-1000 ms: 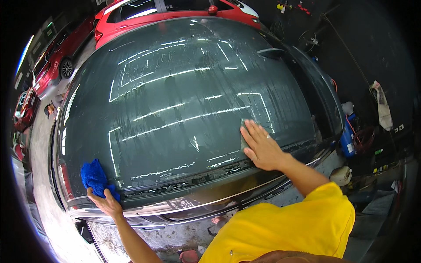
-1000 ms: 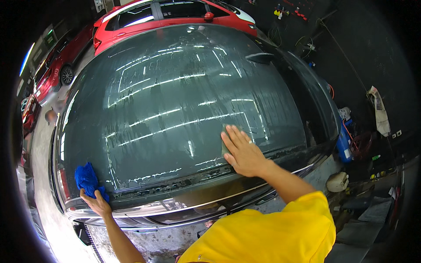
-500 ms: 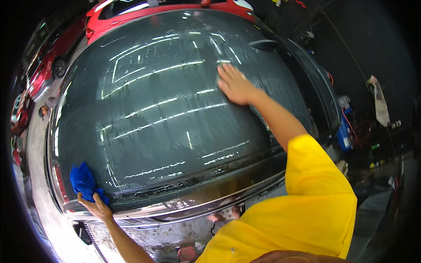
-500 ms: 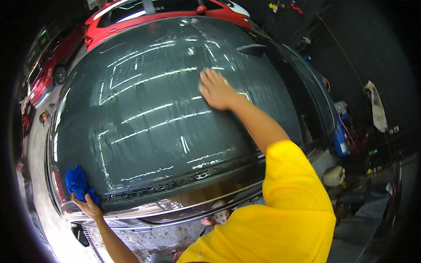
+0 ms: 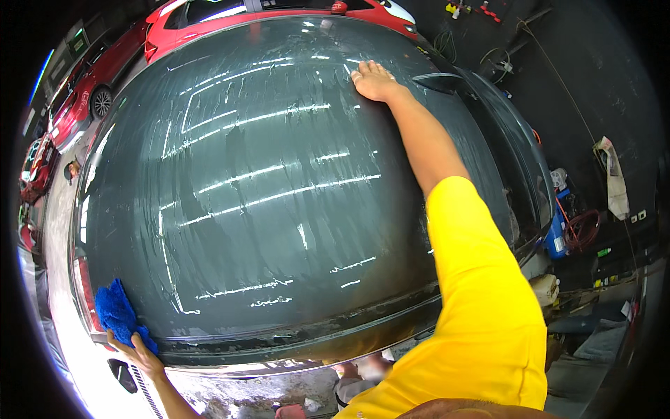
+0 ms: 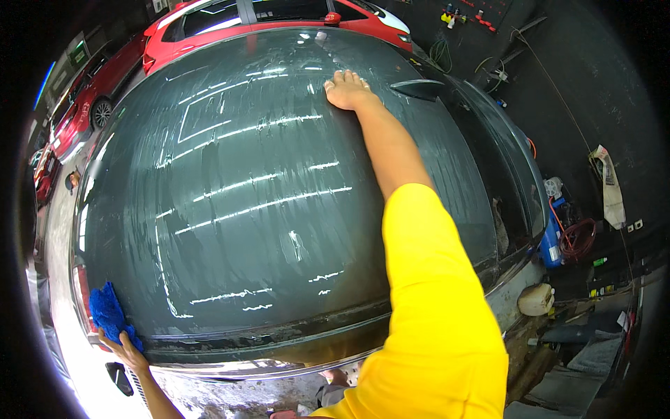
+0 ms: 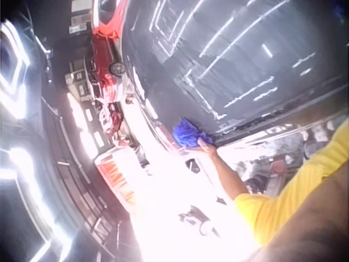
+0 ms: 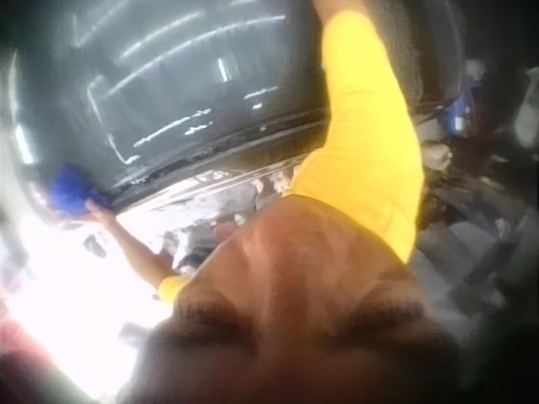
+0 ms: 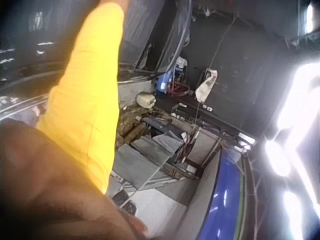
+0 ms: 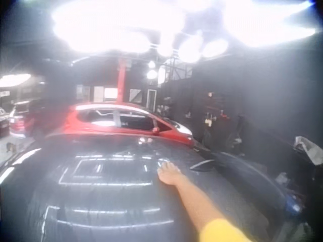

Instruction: The person scrapes a white residue off a car's windshield using a small green scraper and wipes the surface with a blue cloth. They repeatedly alternate between scraping and wiping to remove the substance from the glass.

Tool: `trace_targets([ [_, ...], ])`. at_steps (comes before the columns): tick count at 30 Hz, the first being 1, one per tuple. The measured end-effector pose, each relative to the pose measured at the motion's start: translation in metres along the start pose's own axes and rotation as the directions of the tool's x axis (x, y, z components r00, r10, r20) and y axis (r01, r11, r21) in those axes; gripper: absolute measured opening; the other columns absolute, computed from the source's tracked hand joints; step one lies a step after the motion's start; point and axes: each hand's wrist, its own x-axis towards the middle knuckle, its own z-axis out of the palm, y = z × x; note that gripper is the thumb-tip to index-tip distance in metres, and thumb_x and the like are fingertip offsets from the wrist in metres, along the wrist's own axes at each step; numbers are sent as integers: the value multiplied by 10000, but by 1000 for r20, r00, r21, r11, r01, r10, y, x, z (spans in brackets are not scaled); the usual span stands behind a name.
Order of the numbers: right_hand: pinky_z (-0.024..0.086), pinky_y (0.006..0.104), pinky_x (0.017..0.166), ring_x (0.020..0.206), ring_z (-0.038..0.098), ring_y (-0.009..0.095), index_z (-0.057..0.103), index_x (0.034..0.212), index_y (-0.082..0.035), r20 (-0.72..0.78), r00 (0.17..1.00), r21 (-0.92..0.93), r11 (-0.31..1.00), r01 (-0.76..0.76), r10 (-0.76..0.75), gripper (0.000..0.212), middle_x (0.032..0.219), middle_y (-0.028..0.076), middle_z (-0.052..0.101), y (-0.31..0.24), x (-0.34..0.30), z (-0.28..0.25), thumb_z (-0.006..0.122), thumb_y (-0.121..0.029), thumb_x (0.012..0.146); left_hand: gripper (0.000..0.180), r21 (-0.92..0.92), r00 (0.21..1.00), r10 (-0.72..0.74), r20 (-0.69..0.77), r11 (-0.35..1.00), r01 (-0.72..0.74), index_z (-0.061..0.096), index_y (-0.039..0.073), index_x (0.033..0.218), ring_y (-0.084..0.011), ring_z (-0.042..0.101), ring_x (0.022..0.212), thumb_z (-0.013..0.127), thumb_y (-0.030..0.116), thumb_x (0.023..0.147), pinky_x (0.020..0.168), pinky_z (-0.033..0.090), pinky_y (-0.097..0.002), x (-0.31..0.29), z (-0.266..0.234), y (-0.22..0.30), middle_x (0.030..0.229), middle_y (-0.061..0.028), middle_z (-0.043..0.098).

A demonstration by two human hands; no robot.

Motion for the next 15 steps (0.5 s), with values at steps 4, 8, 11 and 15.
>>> trace_targets([
  [4, 151, 492, 1262, 1554, 176, 385, 255, 1582, 13, -11, 985, -9, 985, 174, -174, 677, 1665, 241, 205, 8, -64, 9, 268, -442, 1081, 635, 24, 996, 1, -85, 1000, 1, 346, 19, 1464, -402, 555, 1084, 513, 307, 924, 966, 442, -530, -6, 5, 24, 1317, -287, 513],
  [8, 152, 493, 1260, 1556, 158, 404, 244, 1589, 18, 23, 935, -26, 935, 354, -354, 645, 1666, 255, 185, 39, -287, -13, 394, -339, 1074, 641, 81, 996, 14, -85, 997, -8, 341, 21, 1478, -424, 559, 1087, 530, 317, 941, 957, 454, -540, -12, -1, 3, 1318, -305, 517],
  [11, 141, 517, 1258, 1546, 174, 433, 228, 1586, 50, 99, 942, 43, 947, 318, -321, 696, 1649, 298, 182, 55, -405, -30, 460, -286, 1023, 656, 95, 993, -26, -112, 995, 37, 340, 17, 1490, -422, 540, 1124, 536, 321, 943, 969, 452, -540, -21, -14, -7, 1354, -305, 482],
  [15, 128, 505, 1263, 1552, 148, 431, 207, 1587, 55, 110, 964, -48, 967, 250, -243, 666, 1658, 296, 158, 66, -344, -26, 392, -303, 1057, 681, 150, 998, -17, -63, 988, 26, 330, 6, 1503, -406, 485, 1220, 512, 348, 942, 1034, 403, -539, -15, -10, -24, 1421, -282, 409],
])
